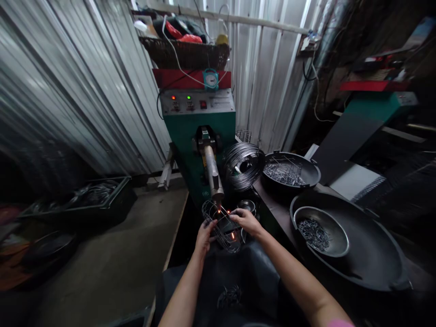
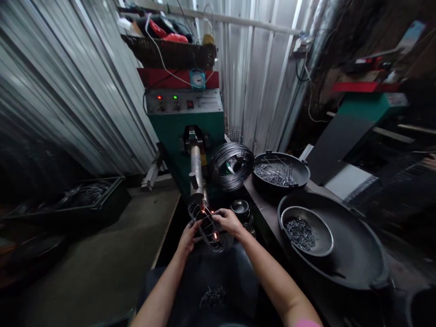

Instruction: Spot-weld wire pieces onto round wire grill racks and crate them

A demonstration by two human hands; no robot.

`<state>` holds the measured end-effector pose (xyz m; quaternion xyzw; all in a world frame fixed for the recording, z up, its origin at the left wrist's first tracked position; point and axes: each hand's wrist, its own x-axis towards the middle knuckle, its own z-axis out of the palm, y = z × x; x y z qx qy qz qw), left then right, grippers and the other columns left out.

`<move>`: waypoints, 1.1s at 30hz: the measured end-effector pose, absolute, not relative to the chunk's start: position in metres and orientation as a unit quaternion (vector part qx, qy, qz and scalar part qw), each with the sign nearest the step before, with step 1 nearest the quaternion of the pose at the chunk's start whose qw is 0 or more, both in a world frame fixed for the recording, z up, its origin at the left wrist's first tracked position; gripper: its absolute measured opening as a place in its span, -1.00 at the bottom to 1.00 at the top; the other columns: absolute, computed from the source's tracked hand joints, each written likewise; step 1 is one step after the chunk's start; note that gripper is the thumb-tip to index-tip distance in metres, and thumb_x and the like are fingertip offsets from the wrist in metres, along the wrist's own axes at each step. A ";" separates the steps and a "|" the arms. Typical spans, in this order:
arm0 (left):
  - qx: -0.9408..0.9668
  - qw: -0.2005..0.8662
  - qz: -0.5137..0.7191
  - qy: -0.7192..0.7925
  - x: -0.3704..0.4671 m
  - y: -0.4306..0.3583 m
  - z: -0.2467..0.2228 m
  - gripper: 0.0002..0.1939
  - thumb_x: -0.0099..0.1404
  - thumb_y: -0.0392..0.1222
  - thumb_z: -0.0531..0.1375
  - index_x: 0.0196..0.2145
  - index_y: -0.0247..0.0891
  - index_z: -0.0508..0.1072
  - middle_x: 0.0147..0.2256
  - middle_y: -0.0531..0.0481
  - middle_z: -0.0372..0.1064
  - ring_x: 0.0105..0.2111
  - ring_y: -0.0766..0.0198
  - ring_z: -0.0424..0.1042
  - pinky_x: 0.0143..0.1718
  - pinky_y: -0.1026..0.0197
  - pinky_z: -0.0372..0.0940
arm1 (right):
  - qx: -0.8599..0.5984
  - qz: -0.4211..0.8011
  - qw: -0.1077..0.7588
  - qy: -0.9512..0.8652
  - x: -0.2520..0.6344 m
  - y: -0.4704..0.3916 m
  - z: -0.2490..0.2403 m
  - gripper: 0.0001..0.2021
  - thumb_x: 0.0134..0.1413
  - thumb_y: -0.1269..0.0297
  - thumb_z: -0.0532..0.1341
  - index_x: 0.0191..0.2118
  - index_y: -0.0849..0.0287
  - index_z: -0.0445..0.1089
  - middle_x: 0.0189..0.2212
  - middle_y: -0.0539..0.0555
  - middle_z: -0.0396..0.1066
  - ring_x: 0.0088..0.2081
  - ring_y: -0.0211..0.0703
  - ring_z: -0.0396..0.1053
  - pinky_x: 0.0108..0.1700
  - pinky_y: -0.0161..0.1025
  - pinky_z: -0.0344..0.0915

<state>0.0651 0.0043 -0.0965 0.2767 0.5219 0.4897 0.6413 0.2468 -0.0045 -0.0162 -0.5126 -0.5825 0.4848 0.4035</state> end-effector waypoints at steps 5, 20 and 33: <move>0.300 0.648 0.512 0.477 0.061 -0.001 -0.111 -0.41 -0.07 0.01 0.34 -0.07 -0.18 0.32 -0.05 -0.17 0.31 -0.03 0.04 0.28 -0.32 0.06 0.39 | -0.510 0.523 0.366 -0.576 0.260 -0.022 -0.027 -0.80 -0.17 0.20 0.25 -0.42 0.24 0.42 -0.53 -0.04 0.37 -0.42 -0.24 0.30 -0.30 -0.28 0.21; 0.245 0.665 0.516 0.481 0.068 0.002 -0.113 -0.55 -0.04 0.04 0.29 -0.22 -0.27 0.40 -0.13 -0.16 0.34 -0.24 0.15 0.38 -0.40 0.10 0.37 | -0.510 0.465 0.393 -0.607 0.243 -0.004 -0.012 -0.85 -0.12 0.23 0.20 -0.43 0.21 0.41 -0.54 -0.06 0.35 -0.42 -0.23 0.27 -0.32 -0.30 0.17; 0.645 0.262 0.490 0.525 0.053 -0.035 -0.124 -0.38 0.05 -0.19 0.22 0.11 -0.17 0.23 0.09 -0.20 0.15 0.11 0.01 0.14 0.12 -0.09 0.05 | -0.513 0.546 0.342 -0.567 0.284 -0.040 -0.032 -0.69 -0.21 0.09 0.29 -0.36 0.23 0.42 -0.47 0.00 0.39 -0.37 -0.18 0.31 -0.21 -0.18 0.20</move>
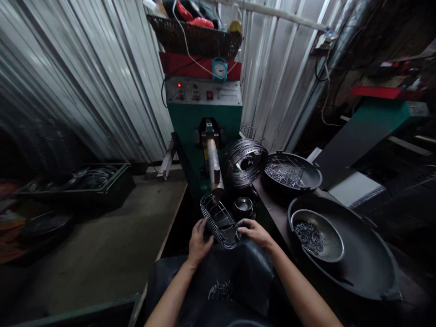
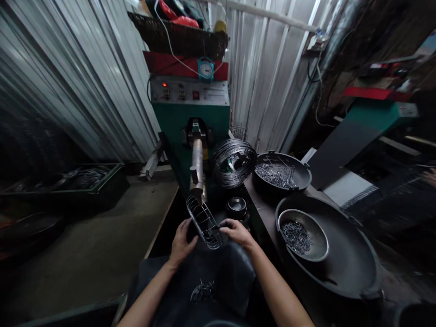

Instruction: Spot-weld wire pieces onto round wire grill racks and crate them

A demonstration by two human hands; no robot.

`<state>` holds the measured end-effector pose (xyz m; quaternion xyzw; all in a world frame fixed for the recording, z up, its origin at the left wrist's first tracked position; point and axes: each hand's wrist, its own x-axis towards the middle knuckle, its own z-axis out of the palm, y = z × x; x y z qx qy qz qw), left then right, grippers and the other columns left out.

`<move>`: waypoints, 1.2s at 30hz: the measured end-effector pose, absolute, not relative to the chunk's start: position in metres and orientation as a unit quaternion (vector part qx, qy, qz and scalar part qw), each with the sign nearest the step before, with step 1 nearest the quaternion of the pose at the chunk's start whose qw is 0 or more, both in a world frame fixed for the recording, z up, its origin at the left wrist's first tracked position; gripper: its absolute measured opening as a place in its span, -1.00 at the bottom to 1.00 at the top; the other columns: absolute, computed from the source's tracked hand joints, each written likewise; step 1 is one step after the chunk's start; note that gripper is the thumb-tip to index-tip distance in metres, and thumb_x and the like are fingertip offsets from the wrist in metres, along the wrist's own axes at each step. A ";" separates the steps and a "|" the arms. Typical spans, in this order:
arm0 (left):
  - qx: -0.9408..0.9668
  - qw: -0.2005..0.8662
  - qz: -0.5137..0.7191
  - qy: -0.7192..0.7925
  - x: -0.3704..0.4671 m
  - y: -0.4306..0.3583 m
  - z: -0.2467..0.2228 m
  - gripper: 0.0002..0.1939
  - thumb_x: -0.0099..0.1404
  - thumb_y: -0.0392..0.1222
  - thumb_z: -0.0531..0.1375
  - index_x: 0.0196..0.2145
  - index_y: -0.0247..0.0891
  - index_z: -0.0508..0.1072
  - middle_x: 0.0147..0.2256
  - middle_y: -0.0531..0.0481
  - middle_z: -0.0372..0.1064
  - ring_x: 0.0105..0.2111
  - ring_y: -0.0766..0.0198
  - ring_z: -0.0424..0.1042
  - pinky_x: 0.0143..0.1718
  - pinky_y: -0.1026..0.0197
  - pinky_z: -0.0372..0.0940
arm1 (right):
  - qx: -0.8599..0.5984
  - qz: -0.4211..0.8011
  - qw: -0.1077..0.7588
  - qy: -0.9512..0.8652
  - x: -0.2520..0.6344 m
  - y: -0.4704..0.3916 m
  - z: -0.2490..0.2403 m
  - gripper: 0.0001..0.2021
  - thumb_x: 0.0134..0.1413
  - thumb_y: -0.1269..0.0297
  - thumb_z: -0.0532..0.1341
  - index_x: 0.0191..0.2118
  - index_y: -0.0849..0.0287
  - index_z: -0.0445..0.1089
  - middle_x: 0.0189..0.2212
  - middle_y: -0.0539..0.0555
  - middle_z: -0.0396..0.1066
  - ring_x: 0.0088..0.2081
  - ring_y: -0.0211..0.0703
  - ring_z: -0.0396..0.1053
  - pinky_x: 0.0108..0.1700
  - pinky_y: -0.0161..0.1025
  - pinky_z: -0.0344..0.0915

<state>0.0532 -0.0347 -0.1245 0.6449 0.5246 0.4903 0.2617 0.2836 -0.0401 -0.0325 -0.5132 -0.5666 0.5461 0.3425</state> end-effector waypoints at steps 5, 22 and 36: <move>0.757 0.023 0.368 0.539 0.067 -0.039 -0.140 -0.42 0.06 -0.36 0.16 0.08 -0.16 0.25 0.15 -0.25 0.08 0.19 -0.07 0.01 0.17 -0.28 -0.21 | -0.496 0.516 0.368 -0.594 0.278 -0.047 -0.040 -0.75 -0.14 0.10 0.23 -0.40 0.21 0.38 -0.47 -0.01 0.34 -0.35 -0.18 0.28 -0.21 -0.20 0.20; 0.799 0.042 0.415 0.433 0.061 -0.021 -0.160 -0.44 0.13 -0.35 0.10 0.08 -0.25 0.07 0.19 -0.31 -0.01 0.25 -0.04 -0.20 0.14 -0.18 0.03 | -0.523 0.412 0.374 -0.646 0.248 -0.027 -0.013 -0.91 -0.02 0.31 0.08 -0.42 0.16 0.30 -0.44 0.00 0.35 -0.32 -0.17 0.28 -0.23 -0.26 0.20; 0.773 -0.052 0.404 0.487 0.052 -0.033 -0.158 -0.35 0.19 -0.27 0.13 0.20 -0.21 0.00 0.20 -0.34 -0.02 0.23 -0.01 -0.07 0.17 -0.22 -0.13 | -0.508 0.515 0.388 -0.571 0.264 -0.028 -0.027 -0.77 -0.14 0.22 0.22 -0.30 0.20 0.39 -0.39 0.01 0.40 -0.32 -0.17 0.32 -0.20 -0.22 0.23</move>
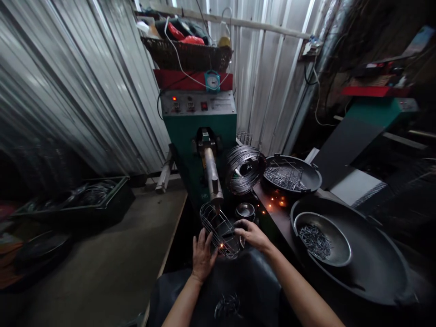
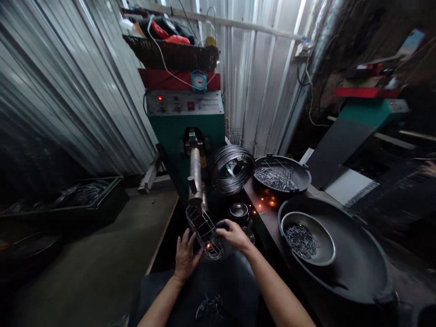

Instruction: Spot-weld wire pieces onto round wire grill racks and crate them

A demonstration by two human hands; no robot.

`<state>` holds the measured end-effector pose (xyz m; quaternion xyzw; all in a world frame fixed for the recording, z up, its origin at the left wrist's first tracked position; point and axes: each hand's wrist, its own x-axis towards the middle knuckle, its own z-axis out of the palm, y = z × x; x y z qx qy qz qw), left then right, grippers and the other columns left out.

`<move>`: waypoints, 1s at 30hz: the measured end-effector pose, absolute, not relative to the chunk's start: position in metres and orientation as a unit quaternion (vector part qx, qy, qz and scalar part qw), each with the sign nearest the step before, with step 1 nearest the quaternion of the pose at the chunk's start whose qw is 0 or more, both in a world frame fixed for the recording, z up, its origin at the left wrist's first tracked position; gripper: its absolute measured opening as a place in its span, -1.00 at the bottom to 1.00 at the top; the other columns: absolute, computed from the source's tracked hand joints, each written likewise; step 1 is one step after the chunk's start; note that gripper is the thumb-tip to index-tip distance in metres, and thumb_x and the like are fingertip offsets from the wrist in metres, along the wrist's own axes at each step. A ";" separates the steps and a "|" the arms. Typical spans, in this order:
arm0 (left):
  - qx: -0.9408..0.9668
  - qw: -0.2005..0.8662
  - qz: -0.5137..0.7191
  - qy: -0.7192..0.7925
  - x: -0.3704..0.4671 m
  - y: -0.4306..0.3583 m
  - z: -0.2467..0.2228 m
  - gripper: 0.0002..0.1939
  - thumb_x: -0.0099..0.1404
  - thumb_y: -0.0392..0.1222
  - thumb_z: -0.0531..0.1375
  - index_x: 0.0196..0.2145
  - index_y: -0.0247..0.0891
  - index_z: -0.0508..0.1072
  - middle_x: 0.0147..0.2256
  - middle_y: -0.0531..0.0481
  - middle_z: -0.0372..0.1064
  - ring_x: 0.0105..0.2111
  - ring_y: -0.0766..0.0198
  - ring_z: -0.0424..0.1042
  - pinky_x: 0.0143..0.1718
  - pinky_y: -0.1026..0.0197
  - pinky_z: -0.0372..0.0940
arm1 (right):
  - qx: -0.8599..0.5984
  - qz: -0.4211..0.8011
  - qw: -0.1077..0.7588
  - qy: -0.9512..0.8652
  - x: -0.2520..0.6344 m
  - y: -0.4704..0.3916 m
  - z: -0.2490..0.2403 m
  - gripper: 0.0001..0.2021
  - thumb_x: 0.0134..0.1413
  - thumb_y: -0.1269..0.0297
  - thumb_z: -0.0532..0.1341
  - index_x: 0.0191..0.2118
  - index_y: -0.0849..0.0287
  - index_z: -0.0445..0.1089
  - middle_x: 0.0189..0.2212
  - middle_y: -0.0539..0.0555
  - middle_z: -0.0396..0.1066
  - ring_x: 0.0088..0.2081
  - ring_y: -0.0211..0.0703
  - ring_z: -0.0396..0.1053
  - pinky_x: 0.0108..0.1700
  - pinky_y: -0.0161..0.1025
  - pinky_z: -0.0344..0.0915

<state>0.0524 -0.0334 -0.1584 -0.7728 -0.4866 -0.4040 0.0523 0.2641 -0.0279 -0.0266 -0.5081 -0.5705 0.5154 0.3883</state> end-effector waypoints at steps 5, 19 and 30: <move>-0.786 0.056 -0.380 -0.484 0.057 -0.030 -0.154 -0.38 0.16 -0.37 0.11 0.17 -0.23 0.06 0.18 -0.34 0.03 0.23 -0.02 -0.08 0.17 -0.26 -0.19 | -0.490 0.522 0.380 -0.586 0.273 -0.040 -0.035 -0.86 -0.16 0.27 0.21 -0.42 0.20 0.37 -0.49 -0.04 0.34 -0.35 -0.20 0.28 -0.21 -0.23 0.20; -0.782 -0.045 -0.456 -0.423 0.055 -0.005 -0.160 -0.38 0.08 -0.44 0.12 0.11 -0.22 0.09 0.12 -0.26 0.12 0.18 0.02 0.06 0.10 -0.12 0.15 | -0.512 0.462 0.394 -0.607 0.249 -0.027 -0.029 -0.95 -0.11 0.36 0.13 -0.43 0.18 0.31 -0.49 -0.06 0.31 -0.36 -0.22 0.26 -0.26 -0.29 0.18; -0.737 -0.165 -0.506 -0.417 0.064 -0.006 -0.157 -0.28 0.09 -0.36 0.15 0.19 -0.12 0.02 0.14 -0.16 0.14 0.09 0.09 0.22 0.04 0.02 0.23 | -0.500 0.530 0.392 -0.562 0.257 -0.050 -0.031 -0.87 -0.17 0.26 0.21 -0.42 0.19 0.38 -0.50 -0.03 0.35 -0.40 -0.21 0.27 -0.31 -0.26 0.20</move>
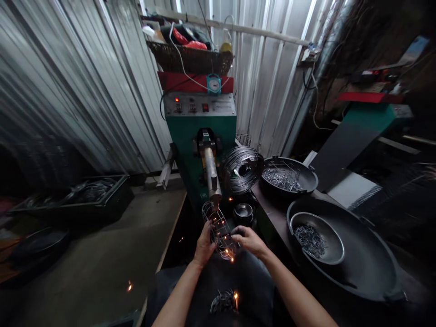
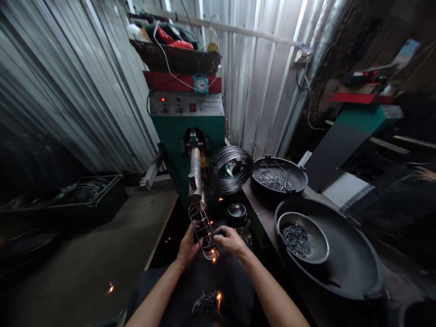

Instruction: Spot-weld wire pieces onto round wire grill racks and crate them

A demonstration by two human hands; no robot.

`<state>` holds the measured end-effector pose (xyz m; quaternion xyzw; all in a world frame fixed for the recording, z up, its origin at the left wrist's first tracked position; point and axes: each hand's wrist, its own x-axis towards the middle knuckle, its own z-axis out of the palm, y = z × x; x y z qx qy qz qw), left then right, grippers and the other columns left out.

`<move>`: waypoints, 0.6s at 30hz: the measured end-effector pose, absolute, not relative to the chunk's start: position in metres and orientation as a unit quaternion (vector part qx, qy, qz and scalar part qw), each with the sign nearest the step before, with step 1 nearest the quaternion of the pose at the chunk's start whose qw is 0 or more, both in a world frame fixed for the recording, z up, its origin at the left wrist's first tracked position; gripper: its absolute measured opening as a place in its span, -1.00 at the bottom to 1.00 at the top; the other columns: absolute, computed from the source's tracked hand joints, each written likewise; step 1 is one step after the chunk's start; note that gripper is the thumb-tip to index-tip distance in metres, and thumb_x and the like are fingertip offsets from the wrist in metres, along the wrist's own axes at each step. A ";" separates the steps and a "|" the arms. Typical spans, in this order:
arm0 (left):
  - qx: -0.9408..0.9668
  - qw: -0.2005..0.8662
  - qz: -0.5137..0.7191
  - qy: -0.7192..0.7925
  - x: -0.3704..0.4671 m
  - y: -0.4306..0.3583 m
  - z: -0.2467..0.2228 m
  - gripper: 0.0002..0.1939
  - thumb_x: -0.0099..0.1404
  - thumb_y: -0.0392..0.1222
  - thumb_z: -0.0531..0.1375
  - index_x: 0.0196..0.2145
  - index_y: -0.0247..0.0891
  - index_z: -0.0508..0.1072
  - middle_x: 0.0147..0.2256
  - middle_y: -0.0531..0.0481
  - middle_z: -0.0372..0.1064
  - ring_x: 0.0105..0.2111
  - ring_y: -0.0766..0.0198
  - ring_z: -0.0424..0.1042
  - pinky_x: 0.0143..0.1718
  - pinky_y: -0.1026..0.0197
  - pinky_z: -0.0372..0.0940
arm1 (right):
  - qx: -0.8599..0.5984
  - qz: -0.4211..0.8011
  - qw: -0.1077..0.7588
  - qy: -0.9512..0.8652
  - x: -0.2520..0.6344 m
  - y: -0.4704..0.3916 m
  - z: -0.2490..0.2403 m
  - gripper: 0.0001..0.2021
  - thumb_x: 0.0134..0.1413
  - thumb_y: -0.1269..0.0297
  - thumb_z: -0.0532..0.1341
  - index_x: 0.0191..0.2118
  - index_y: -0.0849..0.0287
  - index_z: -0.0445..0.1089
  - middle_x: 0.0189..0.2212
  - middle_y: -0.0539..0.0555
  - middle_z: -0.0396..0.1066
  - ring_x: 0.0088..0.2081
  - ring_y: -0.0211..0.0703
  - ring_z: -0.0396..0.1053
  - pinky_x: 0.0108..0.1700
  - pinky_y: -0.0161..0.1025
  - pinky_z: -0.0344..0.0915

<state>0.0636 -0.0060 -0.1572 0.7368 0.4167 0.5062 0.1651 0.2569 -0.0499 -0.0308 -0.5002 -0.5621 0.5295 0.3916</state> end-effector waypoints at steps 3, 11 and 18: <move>0.737 0.175 0.496 0.423 0.062 -0.005 -0.160 -0.26 0.08 -0.33 0.17 0.19 -0.13 0.00 0.13 -0.18 0.15 0.08 0.09 0.23 0.04 0.02 0.23 | -0.506 0.513 0.392 -0.572 0.260 -0.055 -0.035 -0.90 -0.15 0.28 0.20 -0.46 0.18 0.37 -0.53 -0.05 0.33 -0.40 -0.22 0.26 -0.28 -0.26 0.19; 0.741 0.173 0.493 0.422 0.060 -0.003 -0.157 -0.26 0.07 -0.38 0.15 0.18 -0.16 0.00 0.11 -0.20 0.16 0.09 0.09 0.21 0.04 0.00 0.21 | -0.517 0.499 0.395 -0.572 0.255 -0.056 -0.045 -0.86 -0.13 0.23 0.18 -0.45 0.19 0.35 -0.53 -0.06 0.28 -0.41 -0.23 0.22 -0.28 -0.26 0.16; 0.722 0.206 0.488 0.446 0.059 -0.007 -0.147 -0.38 0.04 -0.27 0.22 0.08 -0.20 0.17 0.02 -0.17 0.26 0.03 0.07 0.28 0.06 -0.01 0.19 | -0.528 0.452 0.420 -0.583 0.249 -0.056 -0.036 -0.83 -0.03 0.17 0.10 -0.43 0.17 0.28 -0.52 -0.07 0.24 -0.40 -0.24 0.20 -0.30 -0.30 0.15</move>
